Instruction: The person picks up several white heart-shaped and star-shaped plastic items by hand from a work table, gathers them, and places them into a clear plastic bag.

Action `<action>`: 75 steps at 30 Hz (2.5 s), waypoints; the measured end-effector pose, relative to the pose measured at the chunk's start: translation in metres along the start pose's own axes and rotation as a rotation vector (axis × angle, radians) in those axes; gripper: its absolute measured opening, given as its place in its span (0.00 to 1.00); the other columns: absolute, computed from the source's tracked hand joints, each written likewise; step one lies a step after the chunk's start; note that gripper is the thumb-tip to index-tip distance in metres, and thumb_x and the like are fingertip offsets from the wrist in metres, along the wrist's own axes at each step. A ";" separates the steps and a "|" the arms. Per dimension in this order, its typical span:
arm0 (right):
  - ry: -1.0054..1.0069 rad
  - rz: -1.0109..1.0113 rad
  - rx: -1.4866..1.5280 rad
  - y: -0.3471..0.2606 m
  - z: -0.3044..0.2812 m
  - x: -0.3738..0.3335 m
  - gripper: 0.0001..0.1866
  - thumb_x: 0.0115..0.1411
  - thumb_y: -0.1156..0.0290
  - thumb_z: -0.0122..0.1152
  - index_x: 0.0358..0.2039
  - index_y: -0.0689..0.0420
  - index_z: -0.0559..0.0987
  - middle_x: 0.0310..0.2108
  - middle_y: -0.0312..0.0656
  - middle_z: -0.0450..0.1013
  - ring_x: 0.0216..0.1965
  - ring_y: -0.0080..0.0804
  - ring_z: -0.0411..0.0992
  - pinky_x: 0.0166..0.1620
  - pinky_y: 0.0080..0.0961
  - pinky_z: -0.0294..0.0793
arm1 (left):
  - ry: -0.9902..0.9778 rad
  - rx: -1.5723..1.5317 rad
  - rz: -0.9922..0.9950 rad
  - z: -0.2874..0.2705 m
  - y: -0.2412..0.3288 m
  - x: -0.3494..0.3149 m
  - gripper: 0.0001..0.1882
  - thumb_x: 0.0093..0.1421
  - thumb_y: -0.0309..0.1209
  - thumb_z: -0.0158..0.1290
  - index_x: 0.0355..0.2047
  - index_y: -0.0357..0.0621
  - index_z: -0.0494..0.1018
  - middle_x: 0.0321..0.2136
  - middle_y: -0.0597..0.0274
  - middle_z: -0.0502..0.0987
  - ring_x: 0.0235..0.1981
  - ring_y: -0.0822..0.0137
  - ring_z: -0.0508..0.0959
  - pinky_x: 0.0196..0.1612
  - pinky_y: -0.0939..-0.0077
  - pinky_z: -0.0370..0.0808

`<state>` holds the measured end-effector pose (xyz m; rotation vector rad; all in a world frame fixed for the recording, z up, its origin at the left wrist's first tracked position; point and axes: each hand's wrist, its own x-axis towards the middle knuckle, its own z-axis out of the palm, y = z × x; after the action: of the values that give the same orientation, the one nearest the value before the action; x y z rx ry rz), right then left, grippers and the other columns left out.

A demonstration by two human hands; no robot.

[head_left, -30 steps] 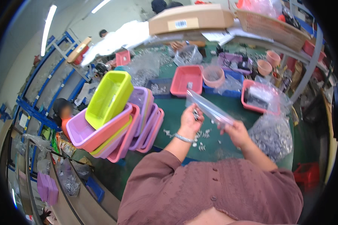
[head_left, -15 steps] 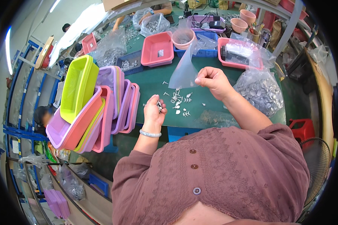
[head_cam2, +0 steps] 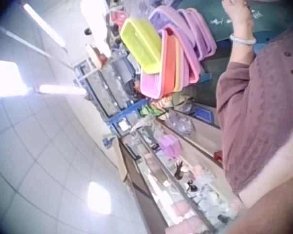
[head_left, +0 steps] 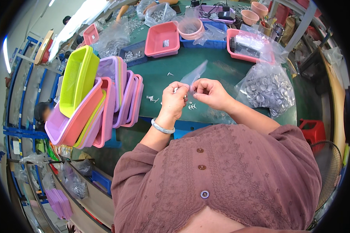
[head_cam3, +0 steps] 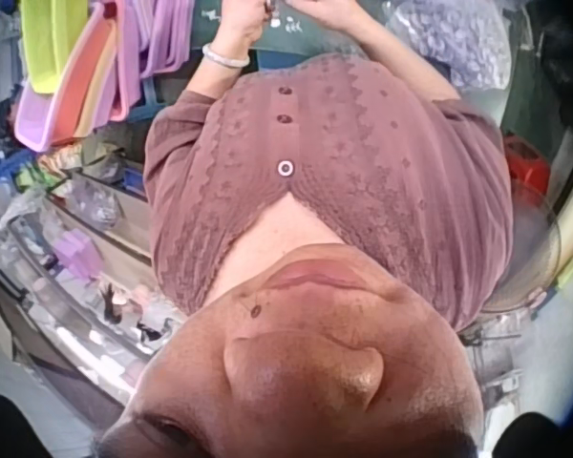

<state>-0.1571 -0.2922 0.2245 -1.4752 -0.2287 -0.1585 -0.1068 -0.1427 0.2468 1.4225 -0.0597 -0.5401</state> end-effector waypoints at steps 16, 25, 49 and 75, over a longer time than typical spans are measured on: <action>0.014 0.150 -0.124 0.007 -0.008 -0.005 0.07 0.49 0.74 0.60 0.19 0.61 0.72 0.17 0.30 0.66 0.22 0.14 0.62 0.26 0.15 0.63 | -0.088 0.024 0.002 0.012 -0.011 -0.004 0.07 0.54 0.31 0.53 0.29 0.42 0.68 0.18 0.70 0.68 0.17 0.79 0.66 0.16 0.88 0.60; 0.144 0.249 0.267 0.017 -0.006 -0.006 0.07 0.48 0.77 0.59 0.20 0.57 0.70 0.23 0.33 0.68 0.23 0.17 0.64 0.26 0.17 0.65 | -0.048 -0.022 0.013 0.004 -0.016 0.000 0.03 0.52 0.26 0.52 0.24 0.42 0.69 0.17 0.70 0.68 0.17 0.79 0.66 0.16 0.88 0.60; 0.140 -0.245 -0.907 -0.002 -0.031 -0.011 0.08 0.46 0.79 0.50 0.29 0.57 0.75 0.26 0.42 0.68 0.26 0.42 0.68 0.29 0.31 0.68 | -0.429 -1.086 -0.334 -0.005 0.004 -0.012 0.22 0.60 0.37 0.37 0.49 0.34 0.61 0.49 0.42 0.63 0.53 0.47 0.61 0.55 0.53 0.61; 0.059 0.127 -0.287 -0.019 -0.021 -0.002 0.09 0.52 0.70 0.58 0.25 0.65 0.77 0.21 0.36 0.69 0.24 0.17 0.64 0.27 0.17 0.64 | -0.390 -1.115 -0.397 0.000 -0.007 -0.023 0.22 0.60 0.35 0.36 0.49 0.29 0.59 0.46 0.44 0.66 0.50 0.53 0.66 0.58 0.55 0.57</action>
<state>-0.1629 -0.3151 0.2402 -1.7624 -0.0650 -0.1352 -0.1290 -0.1346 0.2462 0.2213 0.1944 -0.9715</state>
